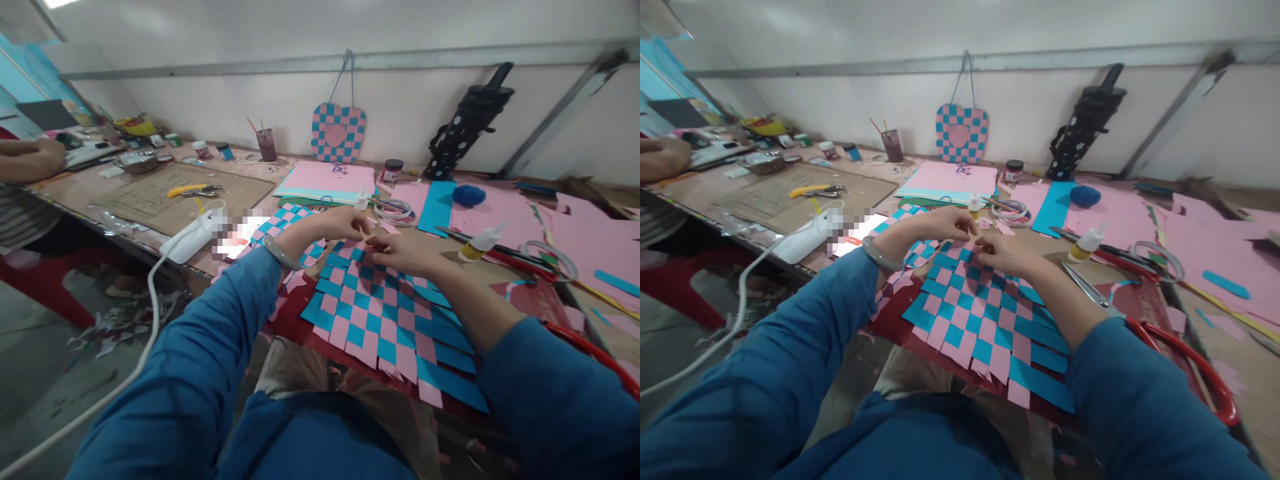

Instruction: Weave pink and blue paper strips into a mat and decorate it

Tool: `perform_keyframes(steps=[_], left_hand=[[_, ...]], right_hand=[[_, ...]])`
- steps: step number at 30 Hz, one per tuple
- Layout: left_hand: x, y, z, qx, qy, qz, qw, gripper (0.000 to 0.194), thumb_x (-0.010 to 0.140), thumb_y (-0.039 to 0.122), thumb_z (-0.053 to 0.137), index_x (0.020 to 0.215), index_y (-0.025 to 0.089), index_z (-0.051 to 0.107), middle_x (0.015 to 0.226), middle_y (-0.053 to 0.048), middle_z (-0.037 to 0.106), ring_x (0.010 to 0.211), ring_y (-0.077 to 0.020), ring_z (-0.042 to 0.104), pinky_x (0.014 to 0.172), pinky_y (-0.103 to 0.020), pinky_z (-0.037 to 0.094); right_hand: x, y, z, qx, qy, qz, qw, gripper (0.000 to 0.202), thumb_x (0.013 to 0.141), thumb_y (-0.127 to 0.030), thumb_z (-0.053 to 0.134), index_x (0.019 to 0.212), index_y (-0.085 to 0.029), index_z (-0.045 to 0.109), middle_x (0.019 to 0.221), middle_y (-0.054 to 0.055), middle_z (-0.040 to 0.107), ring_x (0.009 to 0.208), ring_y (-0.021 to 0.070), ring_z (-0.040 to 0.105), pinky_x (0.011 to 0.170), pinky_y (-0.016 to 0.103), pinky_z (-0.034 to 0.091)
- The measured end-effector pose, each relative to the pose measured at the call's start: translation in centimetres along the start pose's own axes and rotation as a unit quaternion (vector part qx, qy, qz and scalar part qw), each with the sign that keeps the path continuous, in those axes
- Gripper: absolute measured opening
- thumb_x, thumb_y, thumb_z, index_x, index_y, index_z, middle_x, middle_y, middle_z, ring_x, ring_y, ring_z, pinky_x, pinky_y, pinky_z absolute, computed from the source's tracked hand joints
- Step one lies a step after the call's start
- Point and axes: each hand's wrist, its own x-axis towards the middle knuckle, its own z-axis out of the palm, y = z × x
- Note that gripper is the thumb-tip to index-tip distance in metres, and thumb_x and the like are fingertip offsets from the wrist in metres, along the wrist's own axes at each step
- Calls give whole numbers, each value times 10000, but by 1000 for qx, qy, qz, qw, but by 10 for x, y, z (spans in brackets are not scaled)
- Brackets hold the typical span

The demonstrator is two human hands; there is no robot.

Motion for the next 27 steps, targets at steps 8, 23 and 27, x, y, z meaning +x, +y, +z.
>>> perform_keyframes(steps=[8, 23, 27], left_hand=[[-4, 7, 3, -224, 70, 59, 970, 219, 695, 153, 640, 906, 98, 660, 662, 25, 574, 622, -70, 505, 620, -226, 398], [-10, -8, 9, -280, 69, -78, 954, 118, 744, 235, 595, 720, 121, 613, 580, 53, 501, 489, -37, 424, 463, -171, 305], [-9, -8, 13, -281, 61, -98, 953, 128, 755, 232, 578, 684, 128, 599, 535, 64, 470, 458, -39, 401, 453, -173, 295]], right_hand=[[-4, -1, -11, 73, 19, -12, 997, 269, 768, -456, 503, 729, -193, 543, 613, -9, 513, 583, 119, 454, 528, 253, 311], [-4, 15, -1, 101, 152, -6, 983, 390, 763, -524, 487, 586, -203, 357, 539, -29, 363, 533, 101, 338, 501, 260, 251], [-3, 13, 1, 146, 166, -9, 975, 300, 768, -493, 519, 725, -196, 528, 619, -7, 490, 575, 123, 424, 526, 265, 331]])
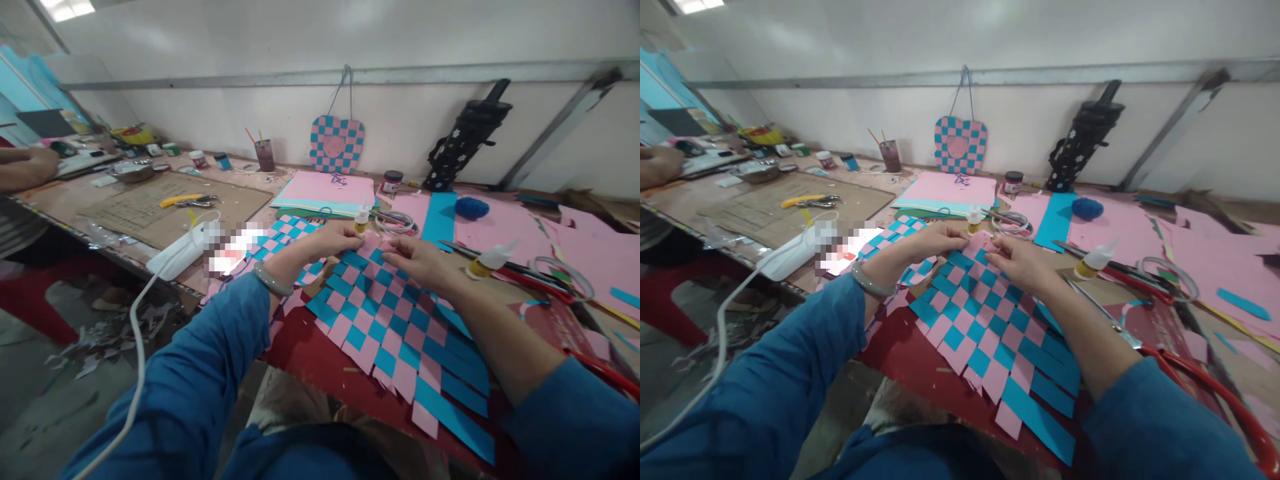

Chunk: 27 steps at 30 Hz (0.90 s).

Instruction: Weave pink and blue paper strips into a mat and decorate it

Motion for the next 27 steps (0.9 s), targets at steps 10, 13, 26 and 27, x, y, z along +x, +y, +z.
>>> perform_keyframes(steps=[10, 13, 26, 27], left_hand=[[-7, 9, 11, 41, 2, 12, 999, 150, 765, 229, 560, 656, 128, 585, 495, 74, 396, 453, -39, 337, 449, -180, 253], [-6, 7, 11, 41, -6, 20, 999, 148, 776, 237, 548, 693, 125, 597, 506, 73, 390, 459, -42, 332, 454, -185, 252], [3, -8, 9, 68, -2, 55, 996, 262, 756, 395, 557, 684, 145, 590, 533, 67, 371, 480, -53, 315, 462, -212, 210], [3, -9, 9, 73, -1, 59, 996, 271, 754, 404, 554, 680, 145, 588, 536, 65, 376, 483, -54, 321, 462, -212, 211]], right_hand=[[9, -6, 13, 98, 66, 4, 993, 323, 708, -490, 581, 753, -171, 593, 677, 26, 583, 594, 131, 483, 542, 268, 389], [10, -5, 14, 90, 76, 17, 993, 351, 705, -524, 582, 713, -173, 560, 605, 4, 523, 540, 109, 417, 500, 253, 346], [5, -15, 9, 8, 63, 43, 997, 280, 745, -459, 510, 656, -194, 515, 536, -9, 456, 489, 100, 372, 469, 249, 304], [6, -16, 9, 8, 62, 44, 997, 281, 744, -462, 509, 655, -195, 515, 536, -9, 457, 491, 100, 374, 470, 248, 306]])
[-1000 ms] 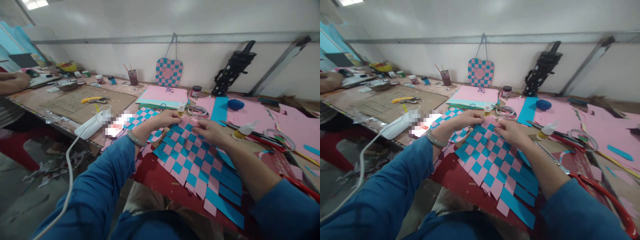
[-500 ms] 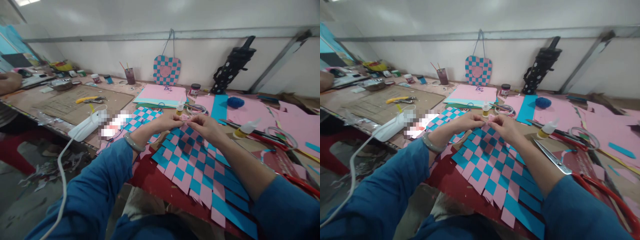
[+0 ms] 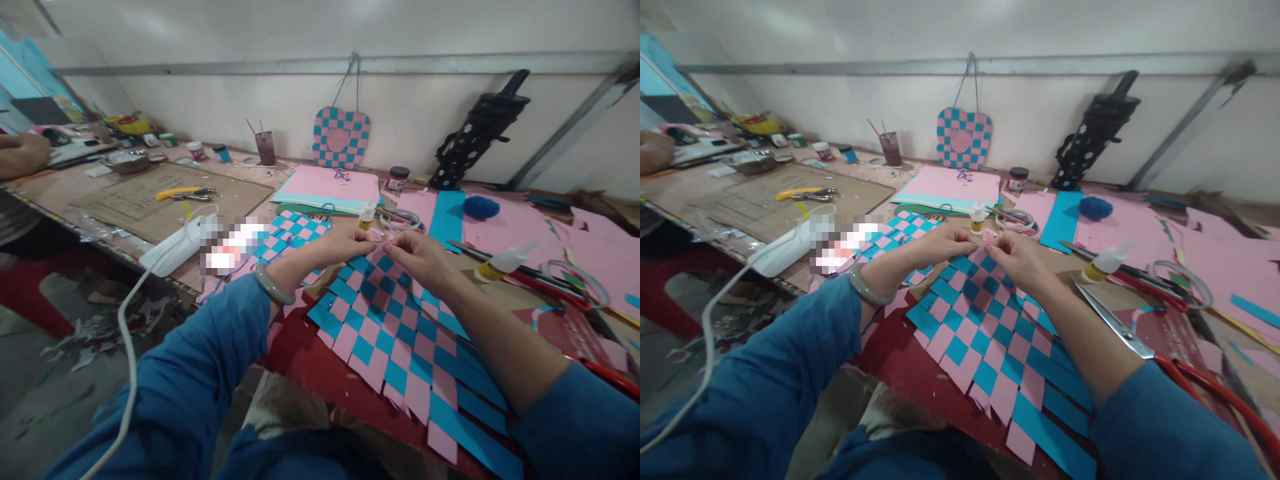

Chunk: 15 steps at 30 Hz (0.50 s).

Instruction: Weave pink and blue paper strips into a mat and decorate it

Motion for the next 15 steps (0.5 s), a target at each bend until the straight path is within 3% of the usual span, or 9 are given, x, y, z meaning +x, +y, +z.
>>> perform_keyframes(steps=[5, 10, 13, 15], left_hand=[[1, -3, 0, -11, -15, 19, 1000, 290, 752, 427, 552, 671, 148, 560, 552, 61, 379, 490, -54, 321, 461, -212, 209], [1, -1, 0, -33, 5, -6, 999, 208, 782, 331, 539, 673, 154, 544, 547, 62, 405, 483, -51, 343, 464, -201, 235], [-1, 3, 1, -62, 15, -24, 998, 197, 801, 269, 532, 643, 153, 521, 543, 63, 416, 474, -44, 347, 462, -192, 248], [-3, 4, 0, -84, 11, -32, 996, 218, 811, 298, 543, 649, 153, 528, 542, 64, 416, 469, -44, 353, 457, -190, 255]], right_hand=[[1, 1, 2, 27, -1, 8, 1000, 270, 737, -455, 528, 664, -196, 508, 584, 7, 499, 539, 117, 440, 496, 253, 351], [2, 9, -2, 122, -33, 37, 991, 404, 701, -468, 623, 987, -199, 529, 806, 46, 629, 711, 178, 578, 579, 280, 444], [1, 14, -7, 103, -95, 27, 990, 350, 696, -523, 615, 826, -202, 564, 689, 14, 577, 614, 142, 507, 524, 257, 394], [1, 16, -10, 75, -102, 17, 992, 352, 698, -545, 592, 679, -198, 544, 595, -7, 494, 544, 109, 413, 477, 241, 327]])
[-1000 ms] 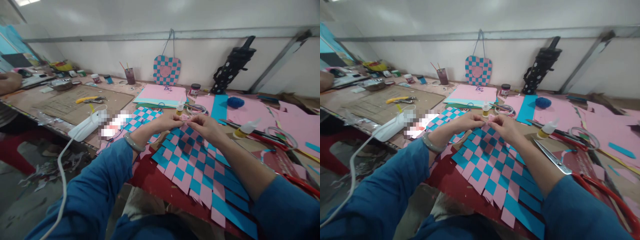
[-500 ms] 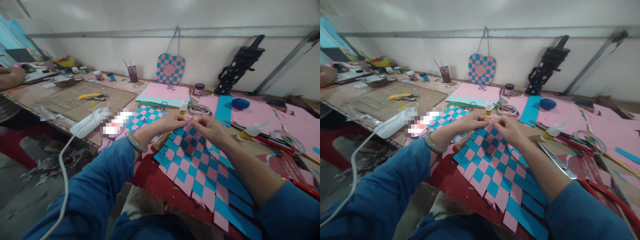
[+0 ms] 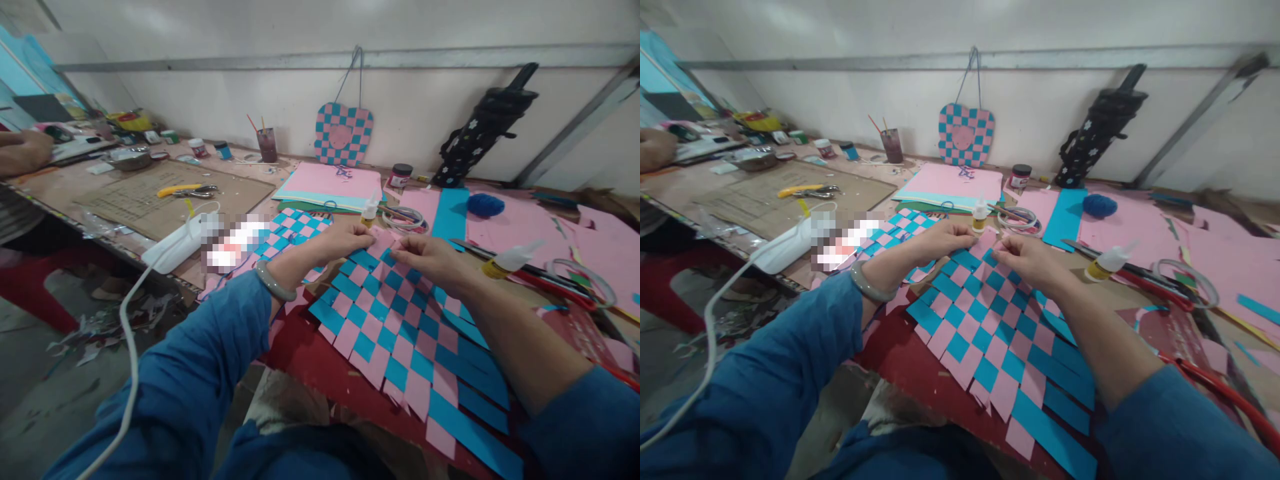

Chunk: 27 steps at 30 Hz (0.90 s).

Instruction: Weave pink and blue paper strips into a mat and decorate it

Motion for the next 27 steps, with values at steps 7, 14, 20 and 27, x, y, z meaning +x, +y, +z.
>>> perform_keyframes(steps=[7, 14, 20, 27], left_hand=[[-2, -3, 1, -5, -38, -10, 999, 214, 726, 361, 666, 764, 151, 652, 588, 49, 502, 492, -42, 398, 456, -180, 289], [-5, 2, 6, -15, -37, -45, 998, 60, 730, 195, 625, 711, 139, 629, 577, 46, 537, 493, -41, 452, 490, -168, 369], [-4, 2, 3, 3, -25, -48, 999, 101, 757, 228, 613, 752, 135, 653, 665, 12, 620, 564, -61, 529, 542, -172, 415], [-6, -1, 8, -7, -27, -25, 999, 148, 710, 267, 677, 750, 130, 640, 649, 28, 577, 548, -43, 475, 532, -163, 391]], right_hand=[[-2, -2, 2, -23, 25, 5, 999, 377, 686, -564, 564, 635, -191, 562, 533, -23, 399, 485, 84, 306, 441, 242, 240], [-5, -11, -1, -39, 29, -15, 999, 426, 724, -613, 544, 727, -192, 608, 587, 0, 487, 530, 110, 388, 467, 250, 302], [-3, 1, -11, -89, -22, -16, 996, 519, 723, -695, 523, 599, -195, 470, 569, -6, 417, 548, 108, 356, 482, 253, 288], [-6, -6, -4, -102, -7, 0, 995, 599, 689, -773, 495, 562, -197, 385, 513, -33, 303, 494, 83, 270, 449, 245, 211]])
